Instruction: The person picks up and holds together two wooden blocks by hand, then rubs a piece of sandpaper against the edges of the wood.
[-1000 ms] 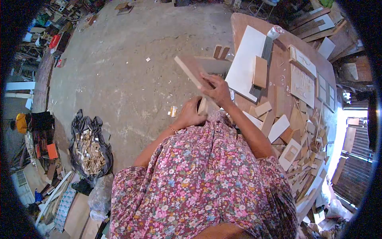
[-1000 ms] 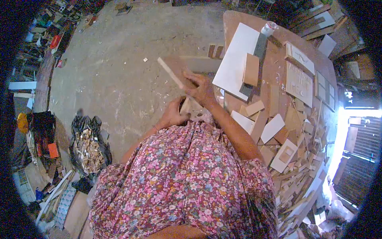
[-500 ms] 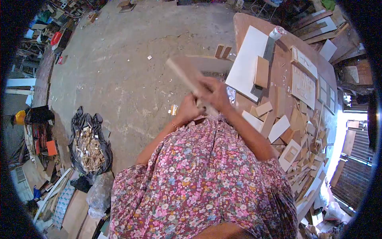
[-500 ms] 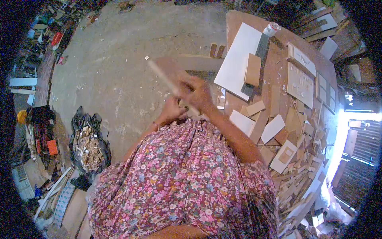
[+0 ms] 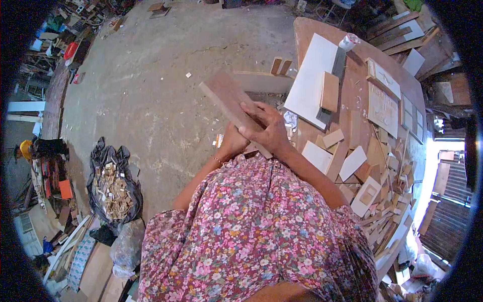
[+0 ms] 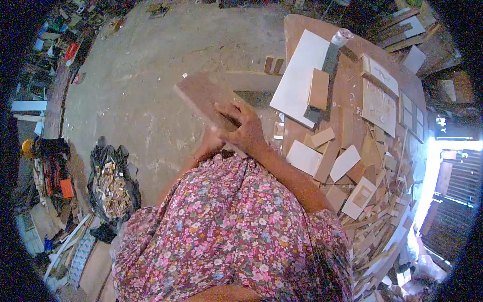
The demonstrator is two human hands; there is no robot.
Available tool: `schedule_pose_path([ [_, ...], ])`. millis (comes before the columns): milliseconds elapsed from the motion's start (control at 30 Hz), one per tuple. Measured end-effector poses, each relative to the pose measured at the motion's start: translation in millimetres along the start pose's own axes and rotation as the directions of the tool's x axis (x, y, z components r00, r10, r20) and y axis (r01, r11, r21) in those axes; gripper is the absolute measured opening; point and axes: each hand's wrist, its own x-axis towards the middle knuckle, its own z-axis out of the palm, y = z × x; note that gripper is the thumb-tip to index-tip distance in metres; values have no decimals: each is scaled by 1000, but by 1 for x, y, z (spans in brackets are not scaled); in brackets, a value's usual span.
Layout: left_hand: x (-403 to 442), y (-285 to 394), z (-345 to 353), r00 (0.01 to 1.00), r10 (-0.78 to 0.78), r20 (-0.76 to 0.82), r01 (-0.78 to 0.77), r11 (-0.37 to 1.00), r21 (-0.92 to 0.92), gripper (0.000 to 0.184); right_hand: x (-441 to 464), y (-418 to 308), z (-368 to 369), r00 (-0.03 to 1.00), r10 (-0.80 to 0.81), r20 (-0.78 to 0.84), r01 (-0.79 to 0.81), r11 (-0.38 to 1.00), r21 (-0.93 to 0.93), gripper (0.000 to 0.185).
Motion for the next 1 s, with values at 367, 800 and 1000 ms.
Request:
schedule_pose_path([
  [367, -5, 7, -1, 994, -41, 97, 27, 990, 140, 50, 6, 11, -3, 996, 90, 16, -91, 995, 40, 52],
  [800, -8, 2, 1, 956, 229, 181, -267, 938, 221, 59, 4, 29, -1, 1000, 17, -4, -18, 997, -72, 55],
  [1000, -3, 0, 4, 966, 207, 152, -239, 941, 240, 52, 14, 34, -7, 1000, 11, -16, -14, 977, -211, 55],
])
